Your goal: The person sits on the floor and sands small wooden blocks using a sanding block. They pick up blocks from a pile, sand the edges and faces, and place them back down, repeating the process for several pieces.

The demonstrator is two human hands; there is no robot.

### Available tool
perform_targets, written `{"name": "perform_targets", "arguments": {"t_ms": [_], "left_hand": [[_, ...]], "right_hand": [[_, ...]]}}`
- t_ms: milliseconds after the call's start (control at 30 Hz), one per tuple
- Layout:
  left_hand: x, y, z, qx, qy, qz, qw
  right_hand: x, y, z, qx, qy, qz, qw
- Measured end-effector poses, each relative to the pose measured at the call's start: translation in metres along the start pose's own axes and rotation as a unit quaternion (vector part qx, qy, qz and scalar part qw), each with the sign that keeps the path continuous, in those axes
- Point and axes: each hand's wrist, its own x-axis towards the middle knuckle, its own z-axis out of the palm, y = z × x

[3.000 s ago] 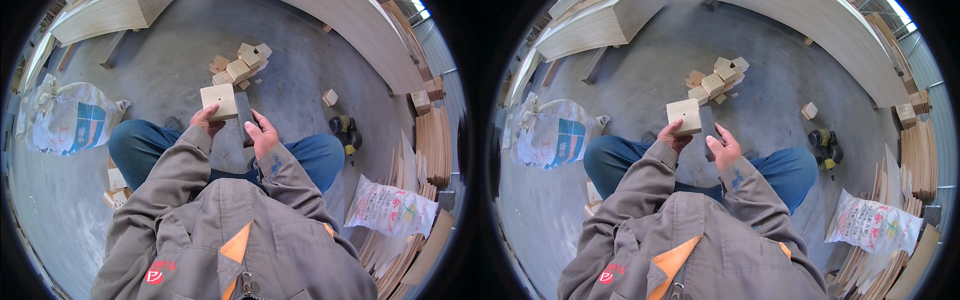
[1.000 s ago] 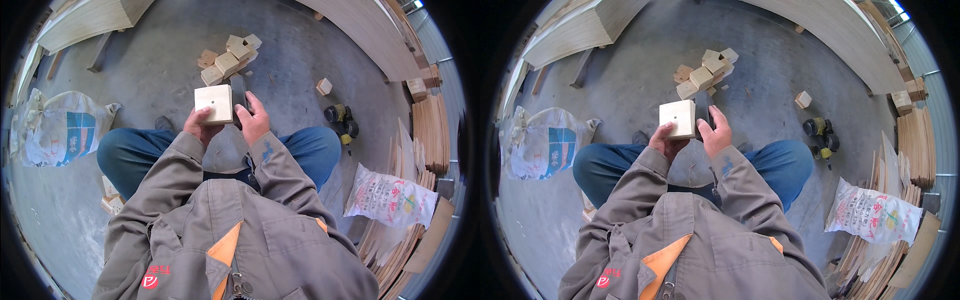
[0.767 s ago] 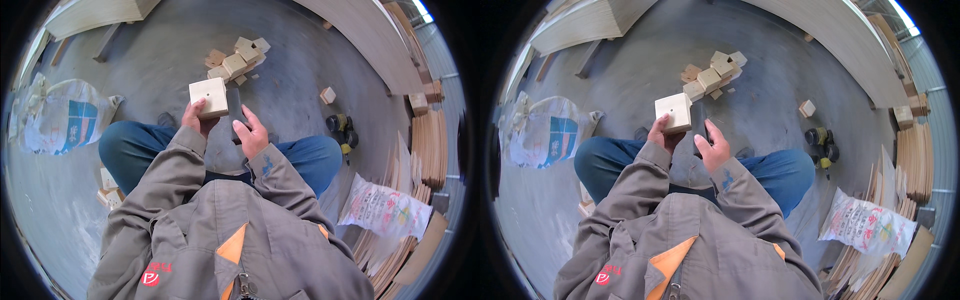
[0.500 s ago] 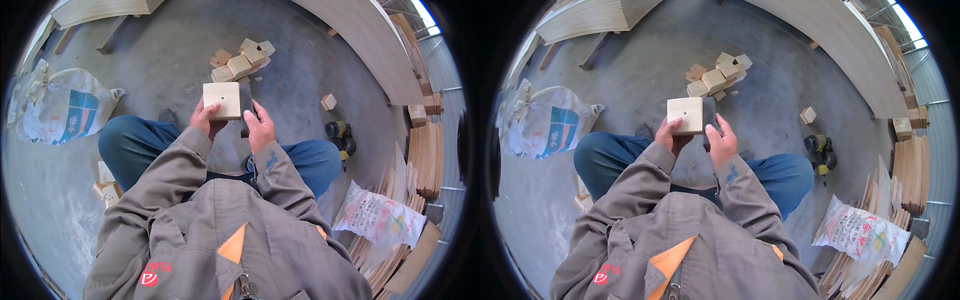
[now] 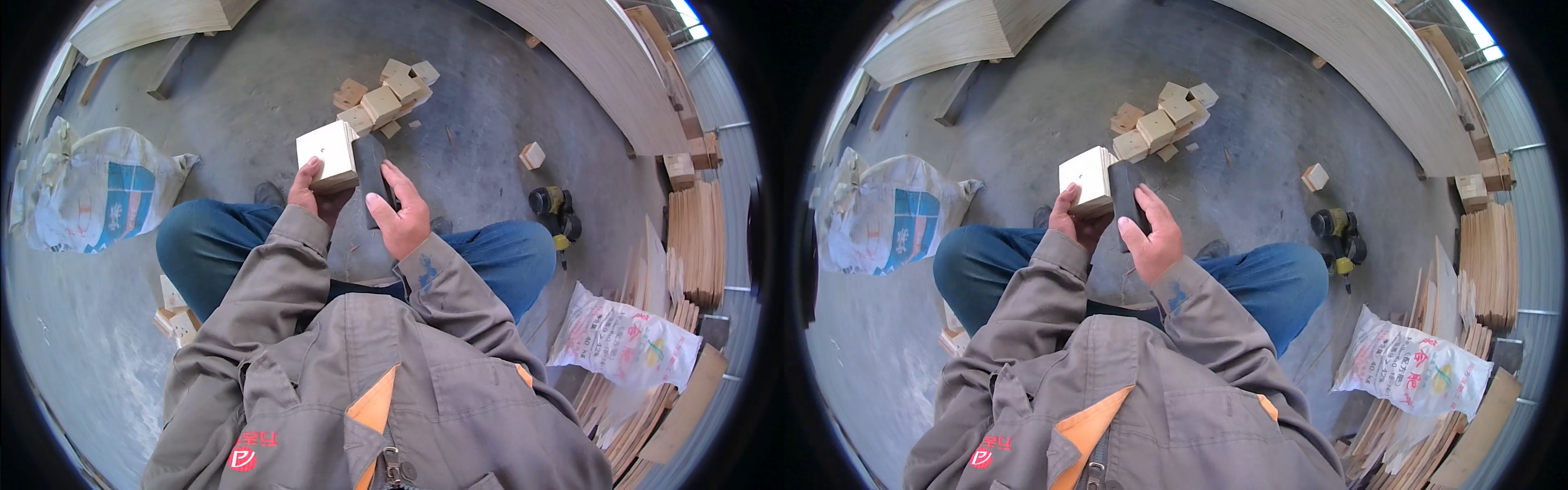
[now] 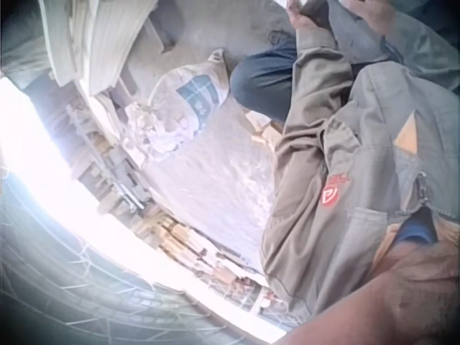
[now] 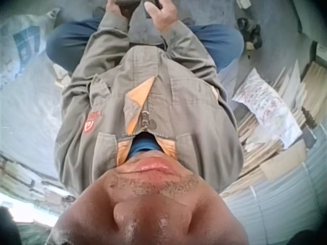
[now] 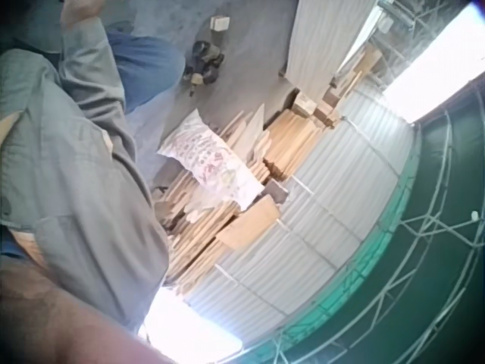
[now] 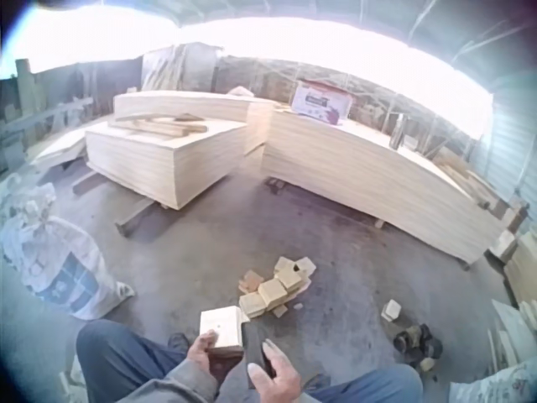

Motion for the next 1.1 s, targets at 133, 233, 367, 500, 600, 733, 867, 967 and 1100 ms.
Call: {"name": "perform_targets", "arguments": {"t_ms": [133, 233, 367, 500, 600, 733, 867, 967, 1100], "left_hand": [[-0.011, -0.007, 0.002, 0.016, -0.085, -0.045, 0.995], [-0.022, -0.005, 0.008, -0.015, -0.168, -0.105, 0.98], [-0.024, -0.005, 0.015, -0.013, -0.196, -0.128, 0.972], [-0.02, -0.007, 0.015, -0.035, -0.158, -0.16, 0.974], [-0.009, -0.008, 0.002, -0.045, -0.197, -0.187, 0.961], [-0.003, -0.005, -0.005, -0.044, -0.208, -0.209, 0.955], [-0.006, 0.0, 0.001, -0.044, -0.181, -0.235, 0.954], [-0.005, -0.001, -0.003, -0.044, -0.166, -0.235, 0.957], [-0.005, -0.003, -0.003, -0.029, -0.169, -0.22, 0.96]], "right_hand": [[0.029, 0.01, -0.008, -0.053, 0.073, -0.007, 0.996], [0.042, 0.019, -0.024, 0.022, 0.131, 0.065, 0.989], [0.03, 0.041, -0.04, 0.099, 0.157, 0.139, 0.973], [0.013, 0.048, -0.044, 0.161, 0.145, 0.183, 0.959], [0.011, 0.043, -0.041, 0.127, 0.126, 0.206, 0.962], [0.011, 0.038, -0.036, 0.146, 0.113, 0.216, 0.959], [0.009, 0.042, -0.033, 0.151, 0.11, 0.224, 0.956], [0.009, 0.034, -0.032, 0.172, 0.101, 0.248, 0.948], [0.008, 0.036, -0.032, 0.132, 0.099, 0.24, 0.957]]}}
